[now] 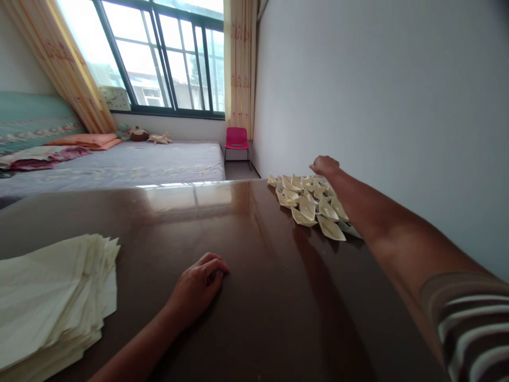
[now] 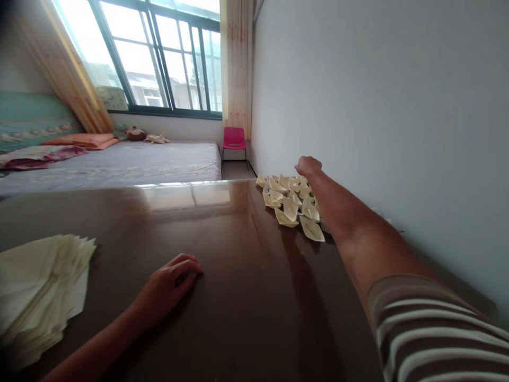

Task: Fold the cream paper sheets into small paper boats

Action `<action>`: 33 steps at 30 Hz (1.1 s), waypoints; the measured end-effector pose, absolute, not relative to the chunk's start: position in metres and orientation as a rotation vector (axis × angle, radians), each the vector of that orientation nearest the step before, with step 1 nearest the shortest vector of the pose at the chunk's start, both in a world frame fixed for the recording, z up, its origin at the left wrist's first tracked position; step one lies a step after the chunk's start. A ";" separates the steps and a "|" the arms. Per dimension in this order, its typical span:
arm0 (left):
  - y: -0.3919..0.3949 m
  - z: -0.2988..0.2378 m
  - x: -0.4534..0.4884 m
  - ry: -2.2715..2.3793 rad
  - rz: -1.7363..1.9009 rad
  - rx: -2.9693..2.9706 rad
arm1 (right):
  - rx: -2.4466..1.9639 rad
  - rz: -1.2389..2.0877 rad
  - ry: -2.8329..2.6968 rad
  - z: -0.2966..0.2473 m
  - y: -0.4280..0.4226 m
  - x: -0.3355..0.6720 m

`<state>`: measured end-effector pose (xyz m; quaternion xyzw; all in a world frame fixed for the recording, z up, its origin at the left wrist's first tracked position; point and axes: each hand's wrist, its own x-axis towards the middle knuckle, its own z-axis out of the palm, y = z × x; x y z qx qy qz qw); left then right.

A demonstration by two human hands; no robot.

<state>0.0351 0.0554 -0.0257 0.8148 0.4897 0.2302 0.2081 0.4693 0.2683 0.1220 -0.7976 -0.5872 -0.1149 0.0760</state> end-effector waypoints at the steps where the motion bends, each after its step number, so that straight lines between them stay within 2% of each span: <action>1: 0.055 -0.025 0.035 1.357 0.645 2.269 | -2.350 -0.354 -1.814 0.130 0.261 0.462; 5: 0.054 -0.023 0.038 1.347 0.688 2.287 | -2.064 -0.312 -2.139 0.126 0.222 0.404; 12: 0.051 -0.027 0.038 1.345 0.734 2.392 | -1.223 0.015 -2.680 0.015 0.117 0.263; 15: 0.048 -0.026 0.040 1.375 0.710 2.444 | -1.211 0.064 -2.595 -0.017 0.095 0.238; 20: 0.044 -0.013 0.043 1.291 0.517 2.533 | -1.280 0.052 -2.425 -0.039 0.092 0.239; 25: 0.037 0.034 -0.008 1.063 0.190 2.585 | -1.200 0.079 -2.412 -0.045 0.094 0.246; 29: 0.018 0.078 -0.104 1.466 0.155 2.447 | -1.149 0.082 -2.419 -0.045 0.092 0.248; 33: 0.001 0.088 -0.180 1.761 -0.002 2.251 | -1.150 0.073 -2.415 -0.046 0.091 0.248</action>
